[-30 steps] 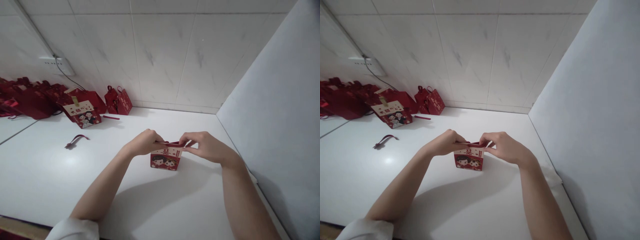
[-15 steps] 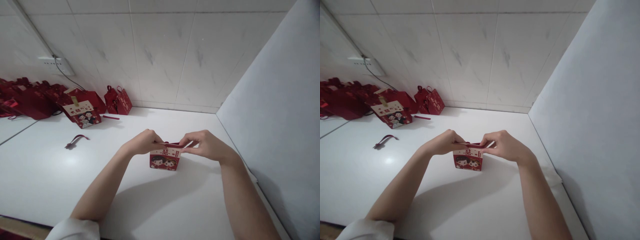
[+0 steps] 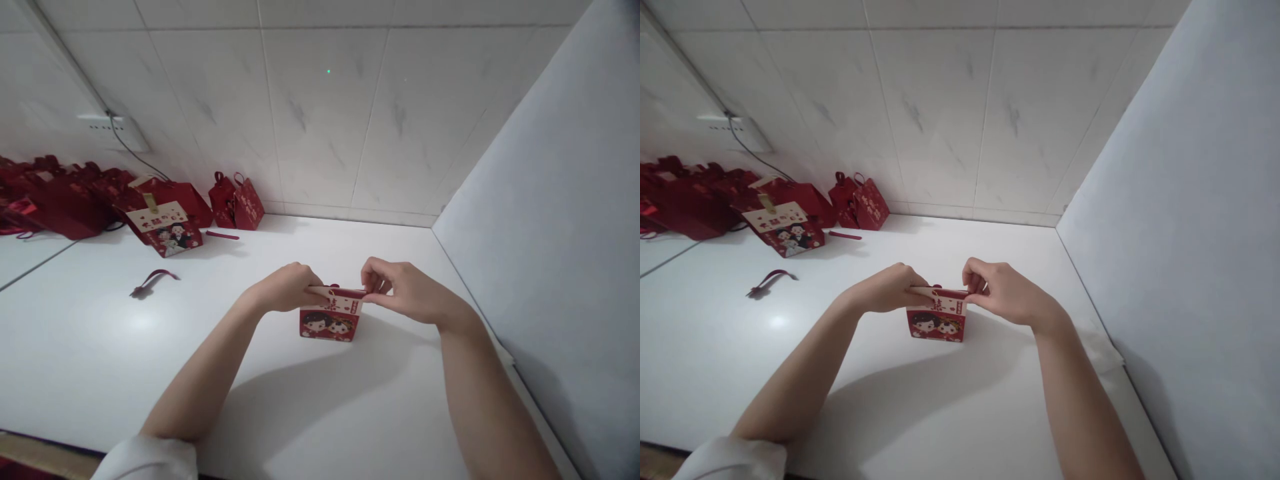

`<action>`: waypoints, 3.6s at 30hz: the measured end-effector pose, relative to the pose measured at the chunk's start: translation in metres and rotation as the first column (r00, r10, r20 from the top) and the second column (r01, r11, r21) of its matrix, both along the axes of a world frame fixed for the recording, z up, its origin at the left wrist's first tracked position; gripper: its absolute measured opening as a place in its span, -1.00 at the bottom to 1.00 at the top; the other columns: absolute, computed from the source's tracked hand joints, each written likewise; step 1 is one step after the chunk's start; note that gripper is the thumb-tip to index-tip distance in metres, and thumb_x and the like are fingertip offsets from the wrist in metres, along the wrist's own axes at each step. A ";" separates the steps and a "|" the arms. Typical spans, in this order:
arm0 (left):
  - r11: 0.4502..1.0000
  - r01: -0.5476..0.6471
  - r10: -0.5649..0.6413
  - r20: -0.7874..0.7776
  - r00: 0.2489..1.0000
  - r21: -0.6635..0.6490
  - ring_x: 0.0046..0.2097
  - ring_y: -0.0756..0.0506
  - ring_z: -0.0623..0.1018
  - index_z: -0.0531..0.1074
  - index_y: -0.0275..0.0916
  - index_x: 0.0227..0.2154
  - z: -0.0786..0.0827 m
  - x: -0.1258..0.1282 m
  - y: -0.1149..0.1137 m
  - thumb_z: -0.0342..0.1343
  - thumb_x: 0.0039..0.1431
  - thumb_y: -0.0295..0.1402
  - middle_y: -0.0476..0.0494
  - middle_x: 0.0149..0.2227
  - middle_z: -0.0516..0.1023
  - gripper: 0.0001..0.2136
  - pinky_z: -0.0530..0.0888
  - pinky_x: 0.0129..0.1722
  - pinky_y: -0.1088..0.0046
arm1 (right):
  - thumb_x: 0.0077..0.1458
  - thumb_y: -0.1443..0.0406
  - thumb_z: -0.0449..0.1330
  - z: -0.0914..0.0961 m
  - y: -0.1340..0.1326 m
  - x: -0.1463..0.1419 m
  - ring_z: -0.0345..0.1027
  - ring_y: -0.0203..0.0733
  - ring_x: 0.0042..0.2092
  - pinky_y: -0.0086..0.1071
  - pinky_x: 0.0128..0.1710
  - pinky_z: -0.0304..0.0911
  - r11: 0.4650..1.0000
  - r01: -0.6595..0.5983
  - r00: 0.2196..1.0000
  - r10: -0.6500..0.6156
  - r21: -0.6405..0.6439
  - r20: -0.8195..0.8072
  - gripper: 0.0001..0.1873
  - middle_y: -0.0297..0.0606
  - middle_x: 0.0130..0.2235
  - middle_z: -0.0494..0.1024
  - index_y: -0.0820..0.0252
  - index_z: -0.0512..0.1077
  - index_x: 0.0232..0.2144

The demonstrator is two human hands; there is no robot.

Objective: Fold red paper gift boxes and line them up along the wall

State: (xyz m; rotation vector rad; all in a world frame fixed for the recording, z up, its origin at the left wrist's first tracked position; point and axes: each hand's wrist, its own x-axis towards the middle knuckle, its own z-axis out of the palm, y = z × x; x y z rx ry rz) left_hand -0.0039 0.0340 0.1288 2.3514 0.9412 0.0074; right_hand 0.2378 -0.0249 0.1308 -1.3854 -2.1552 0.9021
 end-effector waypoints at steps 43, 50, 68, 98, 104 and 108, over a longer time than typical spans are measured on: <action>0.973 -0.045 0.020 0.112 0.994 0.228 -0.52 0.07 0.22 0.57 -0.21 -0.40 0.006 0.002 -0.006 0.00 0.14 -0.33 -0.02 -0.52 0.51 -0.78 0.19 -0.48 0.55 | 0.19 0.30 0.04 -0.025 0.002 -0.050 0.27 -0.20 -0.42 -0.32 -0.41 0.05 0.690 -0.246 0.873 -0.148 0.681 0.465 -0.84 -0.25 -0.44 0.44 0.25 0.36 -0.38; 0.969 -0.029 0.003 0.106 0.994 0.244 -0.52 0.06 0.29 0.58 -0.20 -0.36 0.007 0.002 -0.006 0.00 0.14 -0.33 -0.06 -0.45 0.57 -0.77 0.22 -0.47 0.54 | 0.23 0.36 -0.02 -0.024 0.001 -0.044 0.31 -0.17 -0.39 -0.30 -0.36 0.08 0.755 -0.268 0.876 -0.067 0.598 0.477 -0.80 -0.18 -0.39 0.50 0.25 0.40 -0.30; 0.985 -0.043 0.028 0.096 0.995 0.167 -0.49 0.05 0.32 0.51 -0.23 -0.34 0.011 -0.001 -0.008 0.02 0.13 -0.32 -0.04 -0.47 0.52 -0.82 0.23 -0.47 0.55 | 0.24 0.41 -0.06 -0.020 -0.002 -0.044 0.34 -0.18 -0.34 -0.32 -0.35 0.15 0.832 -0.180 0.909 -0.063 0.524 0.412 -0.77 -0.19 -0.33 0.51 0.24 0.39 -0.21; 0.972 0.082 -0.098 0.061 0.993 0.222 -0.51 0.05 0.36 0.51 -0.21 -0.31 0.014 -0.002 -0.011 -0.01 0.17 -0.36 -0.02 -0.50 0.50 -0.81 0.19 -0.50 0.55 | 0.20 0.33 0.00 -0.013 -0.005 -0.037 0.36 -0.23 -0.29 -0.38 -0.36 0.21 0.982 -0.070 0.996 0.060 0.175 0.062 -0.86 -0.30 -0.25 0.50 0.10 0.35 -0.26; 0.995 0.012 -0.008 -0.033 0.999 0.103 -0.36 -0.01 0.48 0.51 -0.14 -0.16 0.013 -0.019 0.001 0.13 0.07 -0.30 -0.08 -0.29 0.58 -0.74 0.25 -0.45 0.55 | 0.18 0.20 0.06 -0.007 -0.006 -0.016 0.41 -0.16 -0.26 -0.33 -0.33 0.25 0.992 -0.014 0.991 -0.003 0.128 0.130 -0.79 -0.28 -0.23 0.56 0.06 0.44 -0.19; 0.993 -0.021 0.028 -0.056 0.998 0.115 -0.41 0.01 0.46 0.56 -0.21 -0.37 0.013 -0.029 0.011 0.12 0.09 -0.28 -0.08 -0.39 0.59 -0.84 0.25 -0.45 0.56 | 0.16 0.22 0.10 -0.009 0.000 -0.011 0.43 -0.18 -0.26 -0.31 -0.26 0.28 0.981 0.063 0.998 -0.062 0.183 -0.010 -0.83 -0.32 -0.28 0.57 0.06 0.49 -0.31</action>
